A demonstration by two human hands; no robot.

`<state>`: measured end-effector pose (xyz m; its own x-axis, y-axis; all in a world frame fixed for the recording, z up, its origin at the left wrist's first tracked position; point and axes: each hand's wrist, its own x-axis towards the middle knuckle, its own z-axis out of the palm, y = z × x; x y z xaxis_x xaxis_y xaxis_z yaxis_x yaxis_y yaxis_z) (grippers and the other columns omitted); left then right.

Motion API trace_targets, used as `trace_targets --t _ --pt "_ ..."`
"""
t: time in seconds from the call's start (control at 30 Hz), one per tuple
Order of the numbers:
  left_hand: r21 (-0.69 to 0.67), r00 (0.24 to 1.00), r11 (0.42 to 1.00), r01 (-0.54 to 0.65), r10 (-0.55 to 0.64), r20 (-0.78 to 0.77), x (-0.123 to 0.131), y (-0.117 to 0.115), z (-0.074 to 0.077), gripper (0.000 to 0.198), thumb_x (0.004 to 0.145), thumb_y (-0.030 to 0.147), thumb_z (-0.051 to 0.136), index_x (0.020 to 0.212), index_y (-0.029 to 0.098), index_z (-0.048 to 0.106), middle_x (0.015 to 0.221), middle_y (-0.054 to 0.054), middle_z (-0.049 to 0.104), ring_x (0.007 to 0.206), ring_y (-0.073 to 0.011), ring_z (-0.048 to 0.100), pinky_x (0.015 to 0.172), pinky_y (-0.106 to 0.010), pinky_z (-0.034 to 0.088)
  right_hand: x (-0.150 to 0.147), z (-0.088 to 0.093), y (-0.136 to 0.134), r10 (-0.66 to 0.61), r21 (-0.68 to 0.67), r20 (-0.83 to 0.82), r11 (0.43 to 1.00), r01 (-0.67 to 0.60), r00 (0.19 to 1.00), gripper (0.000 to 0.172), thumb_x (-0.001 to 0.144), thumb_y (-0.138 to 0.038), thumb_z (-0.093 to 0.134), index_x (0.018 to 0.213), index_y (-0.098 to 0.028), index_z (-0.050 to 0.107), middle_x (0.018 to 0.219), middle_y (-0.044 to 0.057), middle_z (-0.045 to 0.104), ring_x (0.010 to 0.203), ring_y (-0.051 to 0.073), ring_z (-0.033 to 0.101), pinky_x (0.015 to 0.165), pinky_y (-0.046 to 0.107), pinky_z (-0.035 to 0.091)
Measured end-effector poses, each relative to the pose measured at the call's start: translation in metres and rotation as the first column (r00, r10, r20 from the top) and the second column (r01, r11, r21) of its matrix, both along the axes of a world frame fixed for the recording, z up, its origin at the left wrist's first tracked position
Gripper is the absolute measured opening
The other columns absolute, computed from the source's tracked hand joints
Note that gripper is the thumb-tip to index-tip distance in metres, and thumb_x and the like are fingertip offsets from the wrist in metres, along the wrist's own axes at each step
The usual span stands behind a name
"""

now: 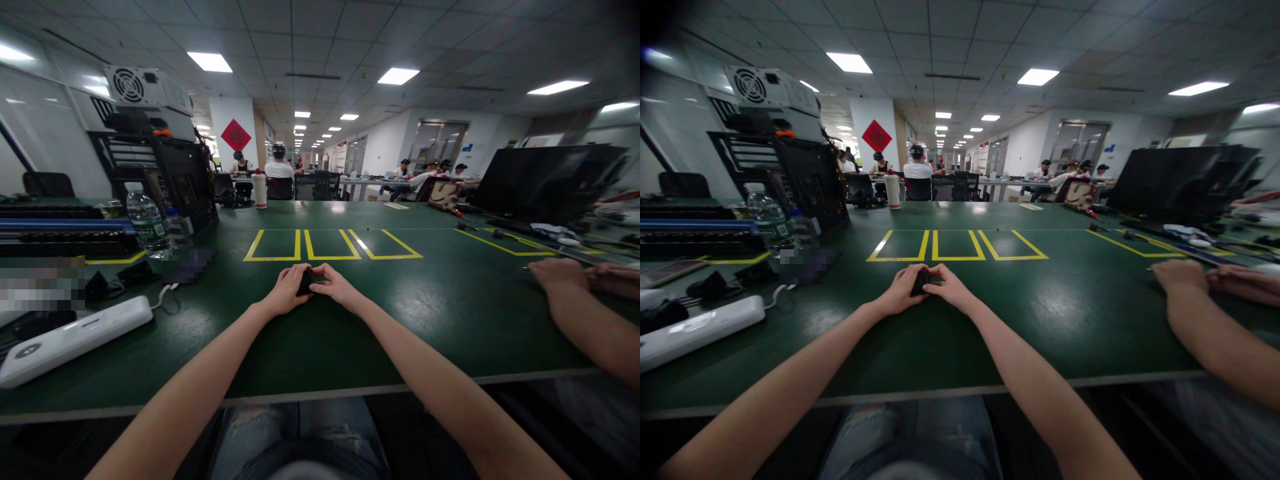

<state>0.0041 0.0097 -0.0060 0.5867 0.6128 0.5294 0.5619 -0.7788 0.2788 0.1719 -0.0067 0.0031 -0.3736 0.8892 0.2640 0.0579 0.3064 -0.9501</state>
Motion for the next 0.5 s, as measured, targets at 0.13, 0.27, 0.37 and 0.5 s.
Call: trace_targets --t 0.13,0.27,0.37,0.5 --pt "0.002 1.000 1.000 -0.002 0.002 0.001 0.0002 -0.0014 0.0011 0.057 0.066 0.025 0.057 0.115 0.022 0.028 0.111 -0.006 0.042 0.107 -0.0217 0.040 0.093 -0.041 0.026 0.0009 -0.0008 -0.0005 -0.002 -0.026 -0.002 1.000 0.002 1.000 0.033 0.065 -0.029 0.061 0.092 -0.020 0.045 0.090 0.002 0.053 0.090 0.015 0.052 0.082 0.036 0.041" --pt "0.006 1.000 1.000 -0.004 0.004 -0.001 0.0012 -0.0025 0.0019 0.058 0.067 0.025 0.057 0.116 0.022 0.028 0.113 -0.006 0.041 0.108 -0.0219 0.039 0.094 -0.041 0.025 -0.0010 -0.0041 0.0021 -0.041 -0.020 -0.032 0.999 0.040 0.999 0.027 0.069 -0.034 0.056 0.089 -0.020 0.046 0.085 0.001 0.053 0.084 0.014 0.053 0.078 0.035 0.043" --pt "0.003 1.000 1.000 -0.008 0.008 0.000 0.0014 -0.0029 0.0026 0.057 0.067 0.024 0.057 0.116 0.022 0.027 0.114 -0.007 0.041 0.109 -0.0220 0.039 0.095 -0.042 0.025 -0.0024 -0.0048 0.0025 -0.058 -0.023 -0.024 0.998 0.057 0.998 0.029 0.069 -0.034 0.057 0.091 -0.020 0.046 0.086 0.002 0.053 0.084 0.014 0.052 0.076 0.034 0.043" --pt "-0.007 1.000 1.000 -0.011 0.011 -0.004 0.0008 -0.0038 0.0036 0.058 0.067 0.023 0.057 0.116 0.022 0.026 0.116 -0.007 0.040 0.110 -0.0223 0.039 0.095 -0.043 0.024 -0.0016 -0.0045 0.0025 -0.091 -0.045 0.021 0.995 0.092 0.996 0.032 0.069 -0.034 0.056 0.096 -0.019 0.047 0.094 0.005 0.053 0.090 0.016 0.050 0.079 0.035 0.042"
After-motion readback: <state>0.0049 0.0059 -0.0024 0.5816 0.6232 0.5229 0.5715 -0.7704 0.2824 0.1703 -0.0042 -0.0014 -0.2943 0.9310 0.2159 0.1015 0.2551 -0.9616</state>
